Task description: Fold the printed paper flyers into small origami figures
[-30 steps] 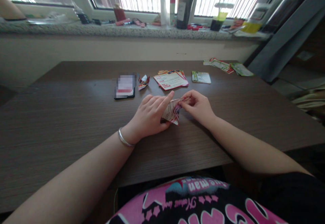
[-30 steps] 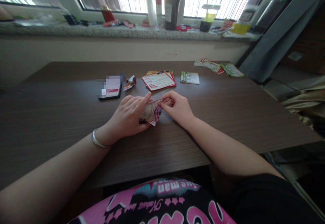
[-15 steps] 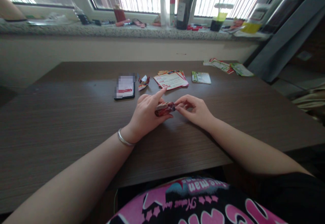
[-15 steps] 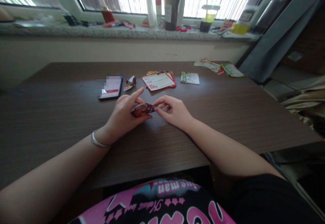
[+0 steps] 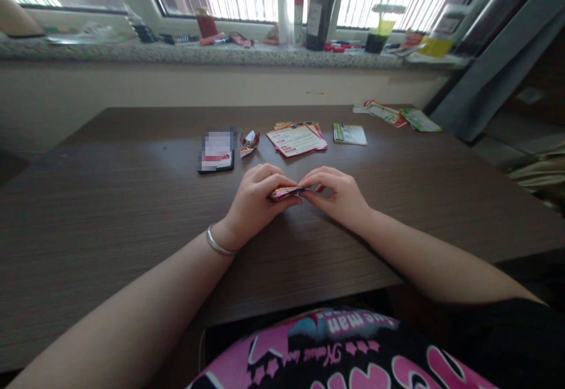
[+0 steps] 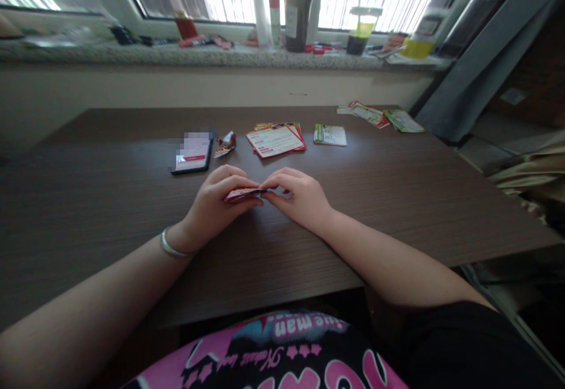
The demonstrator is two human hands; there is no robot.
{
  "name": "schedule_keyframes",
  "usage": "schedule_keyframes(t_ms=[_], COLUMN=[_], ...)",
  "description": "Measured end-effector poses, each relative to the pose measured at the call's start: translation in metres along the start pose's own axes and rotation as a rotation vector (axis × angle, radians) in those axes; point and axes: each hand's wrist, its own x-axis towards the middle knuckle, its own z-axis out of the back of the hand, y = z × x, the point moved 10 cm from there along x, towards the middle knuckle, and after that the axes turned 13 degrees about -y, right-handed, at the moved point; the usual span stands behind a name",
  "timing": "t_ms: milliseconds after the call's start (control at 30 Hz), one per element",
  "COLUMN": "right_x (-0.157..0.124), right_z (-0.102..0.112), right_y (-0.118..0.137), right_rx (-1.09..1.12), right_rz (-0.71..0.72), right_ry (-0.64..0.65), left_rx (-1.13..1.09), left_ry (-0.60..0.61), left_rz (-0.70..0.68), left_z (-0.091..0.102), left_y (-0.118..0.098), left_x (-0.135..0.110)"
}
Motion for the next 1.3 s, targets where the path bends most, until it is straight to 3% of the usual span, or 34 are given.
schedule_keyframes(t_ms=[167,400,567,900,1300], right_x=[0.001,0.002,0.002,0.002,0.002], right_z=[0.003,0.008,0.009,0.010,0.012], right_y=[-0.002,-0.005,-0.006,-0.008,0.001], right_rx=[0.004,-0.009,-0.017,-0.011,-0.015], right_rz=[-0.003,-0.009,-0.032,-0.016,0.079], right_ry=[-0.037,-0.075,-0.073,-0.068,-0.081], left_rx=[-0.011,-0.047,-0.034,0.015,0.052], left_ry=[0.004,-0.090,-0.072,-0.027,-0.041], left_rz=[-0.004,-0.004,0.031,-0.151,-0.149], left_z=[0.002,0.014,0.011,0.012,0.013], left_y=[-0.003,-0.007,-0.002,-0.015,-0.013], left_x=[0.000,0.004,0.004,0.003,0.004])
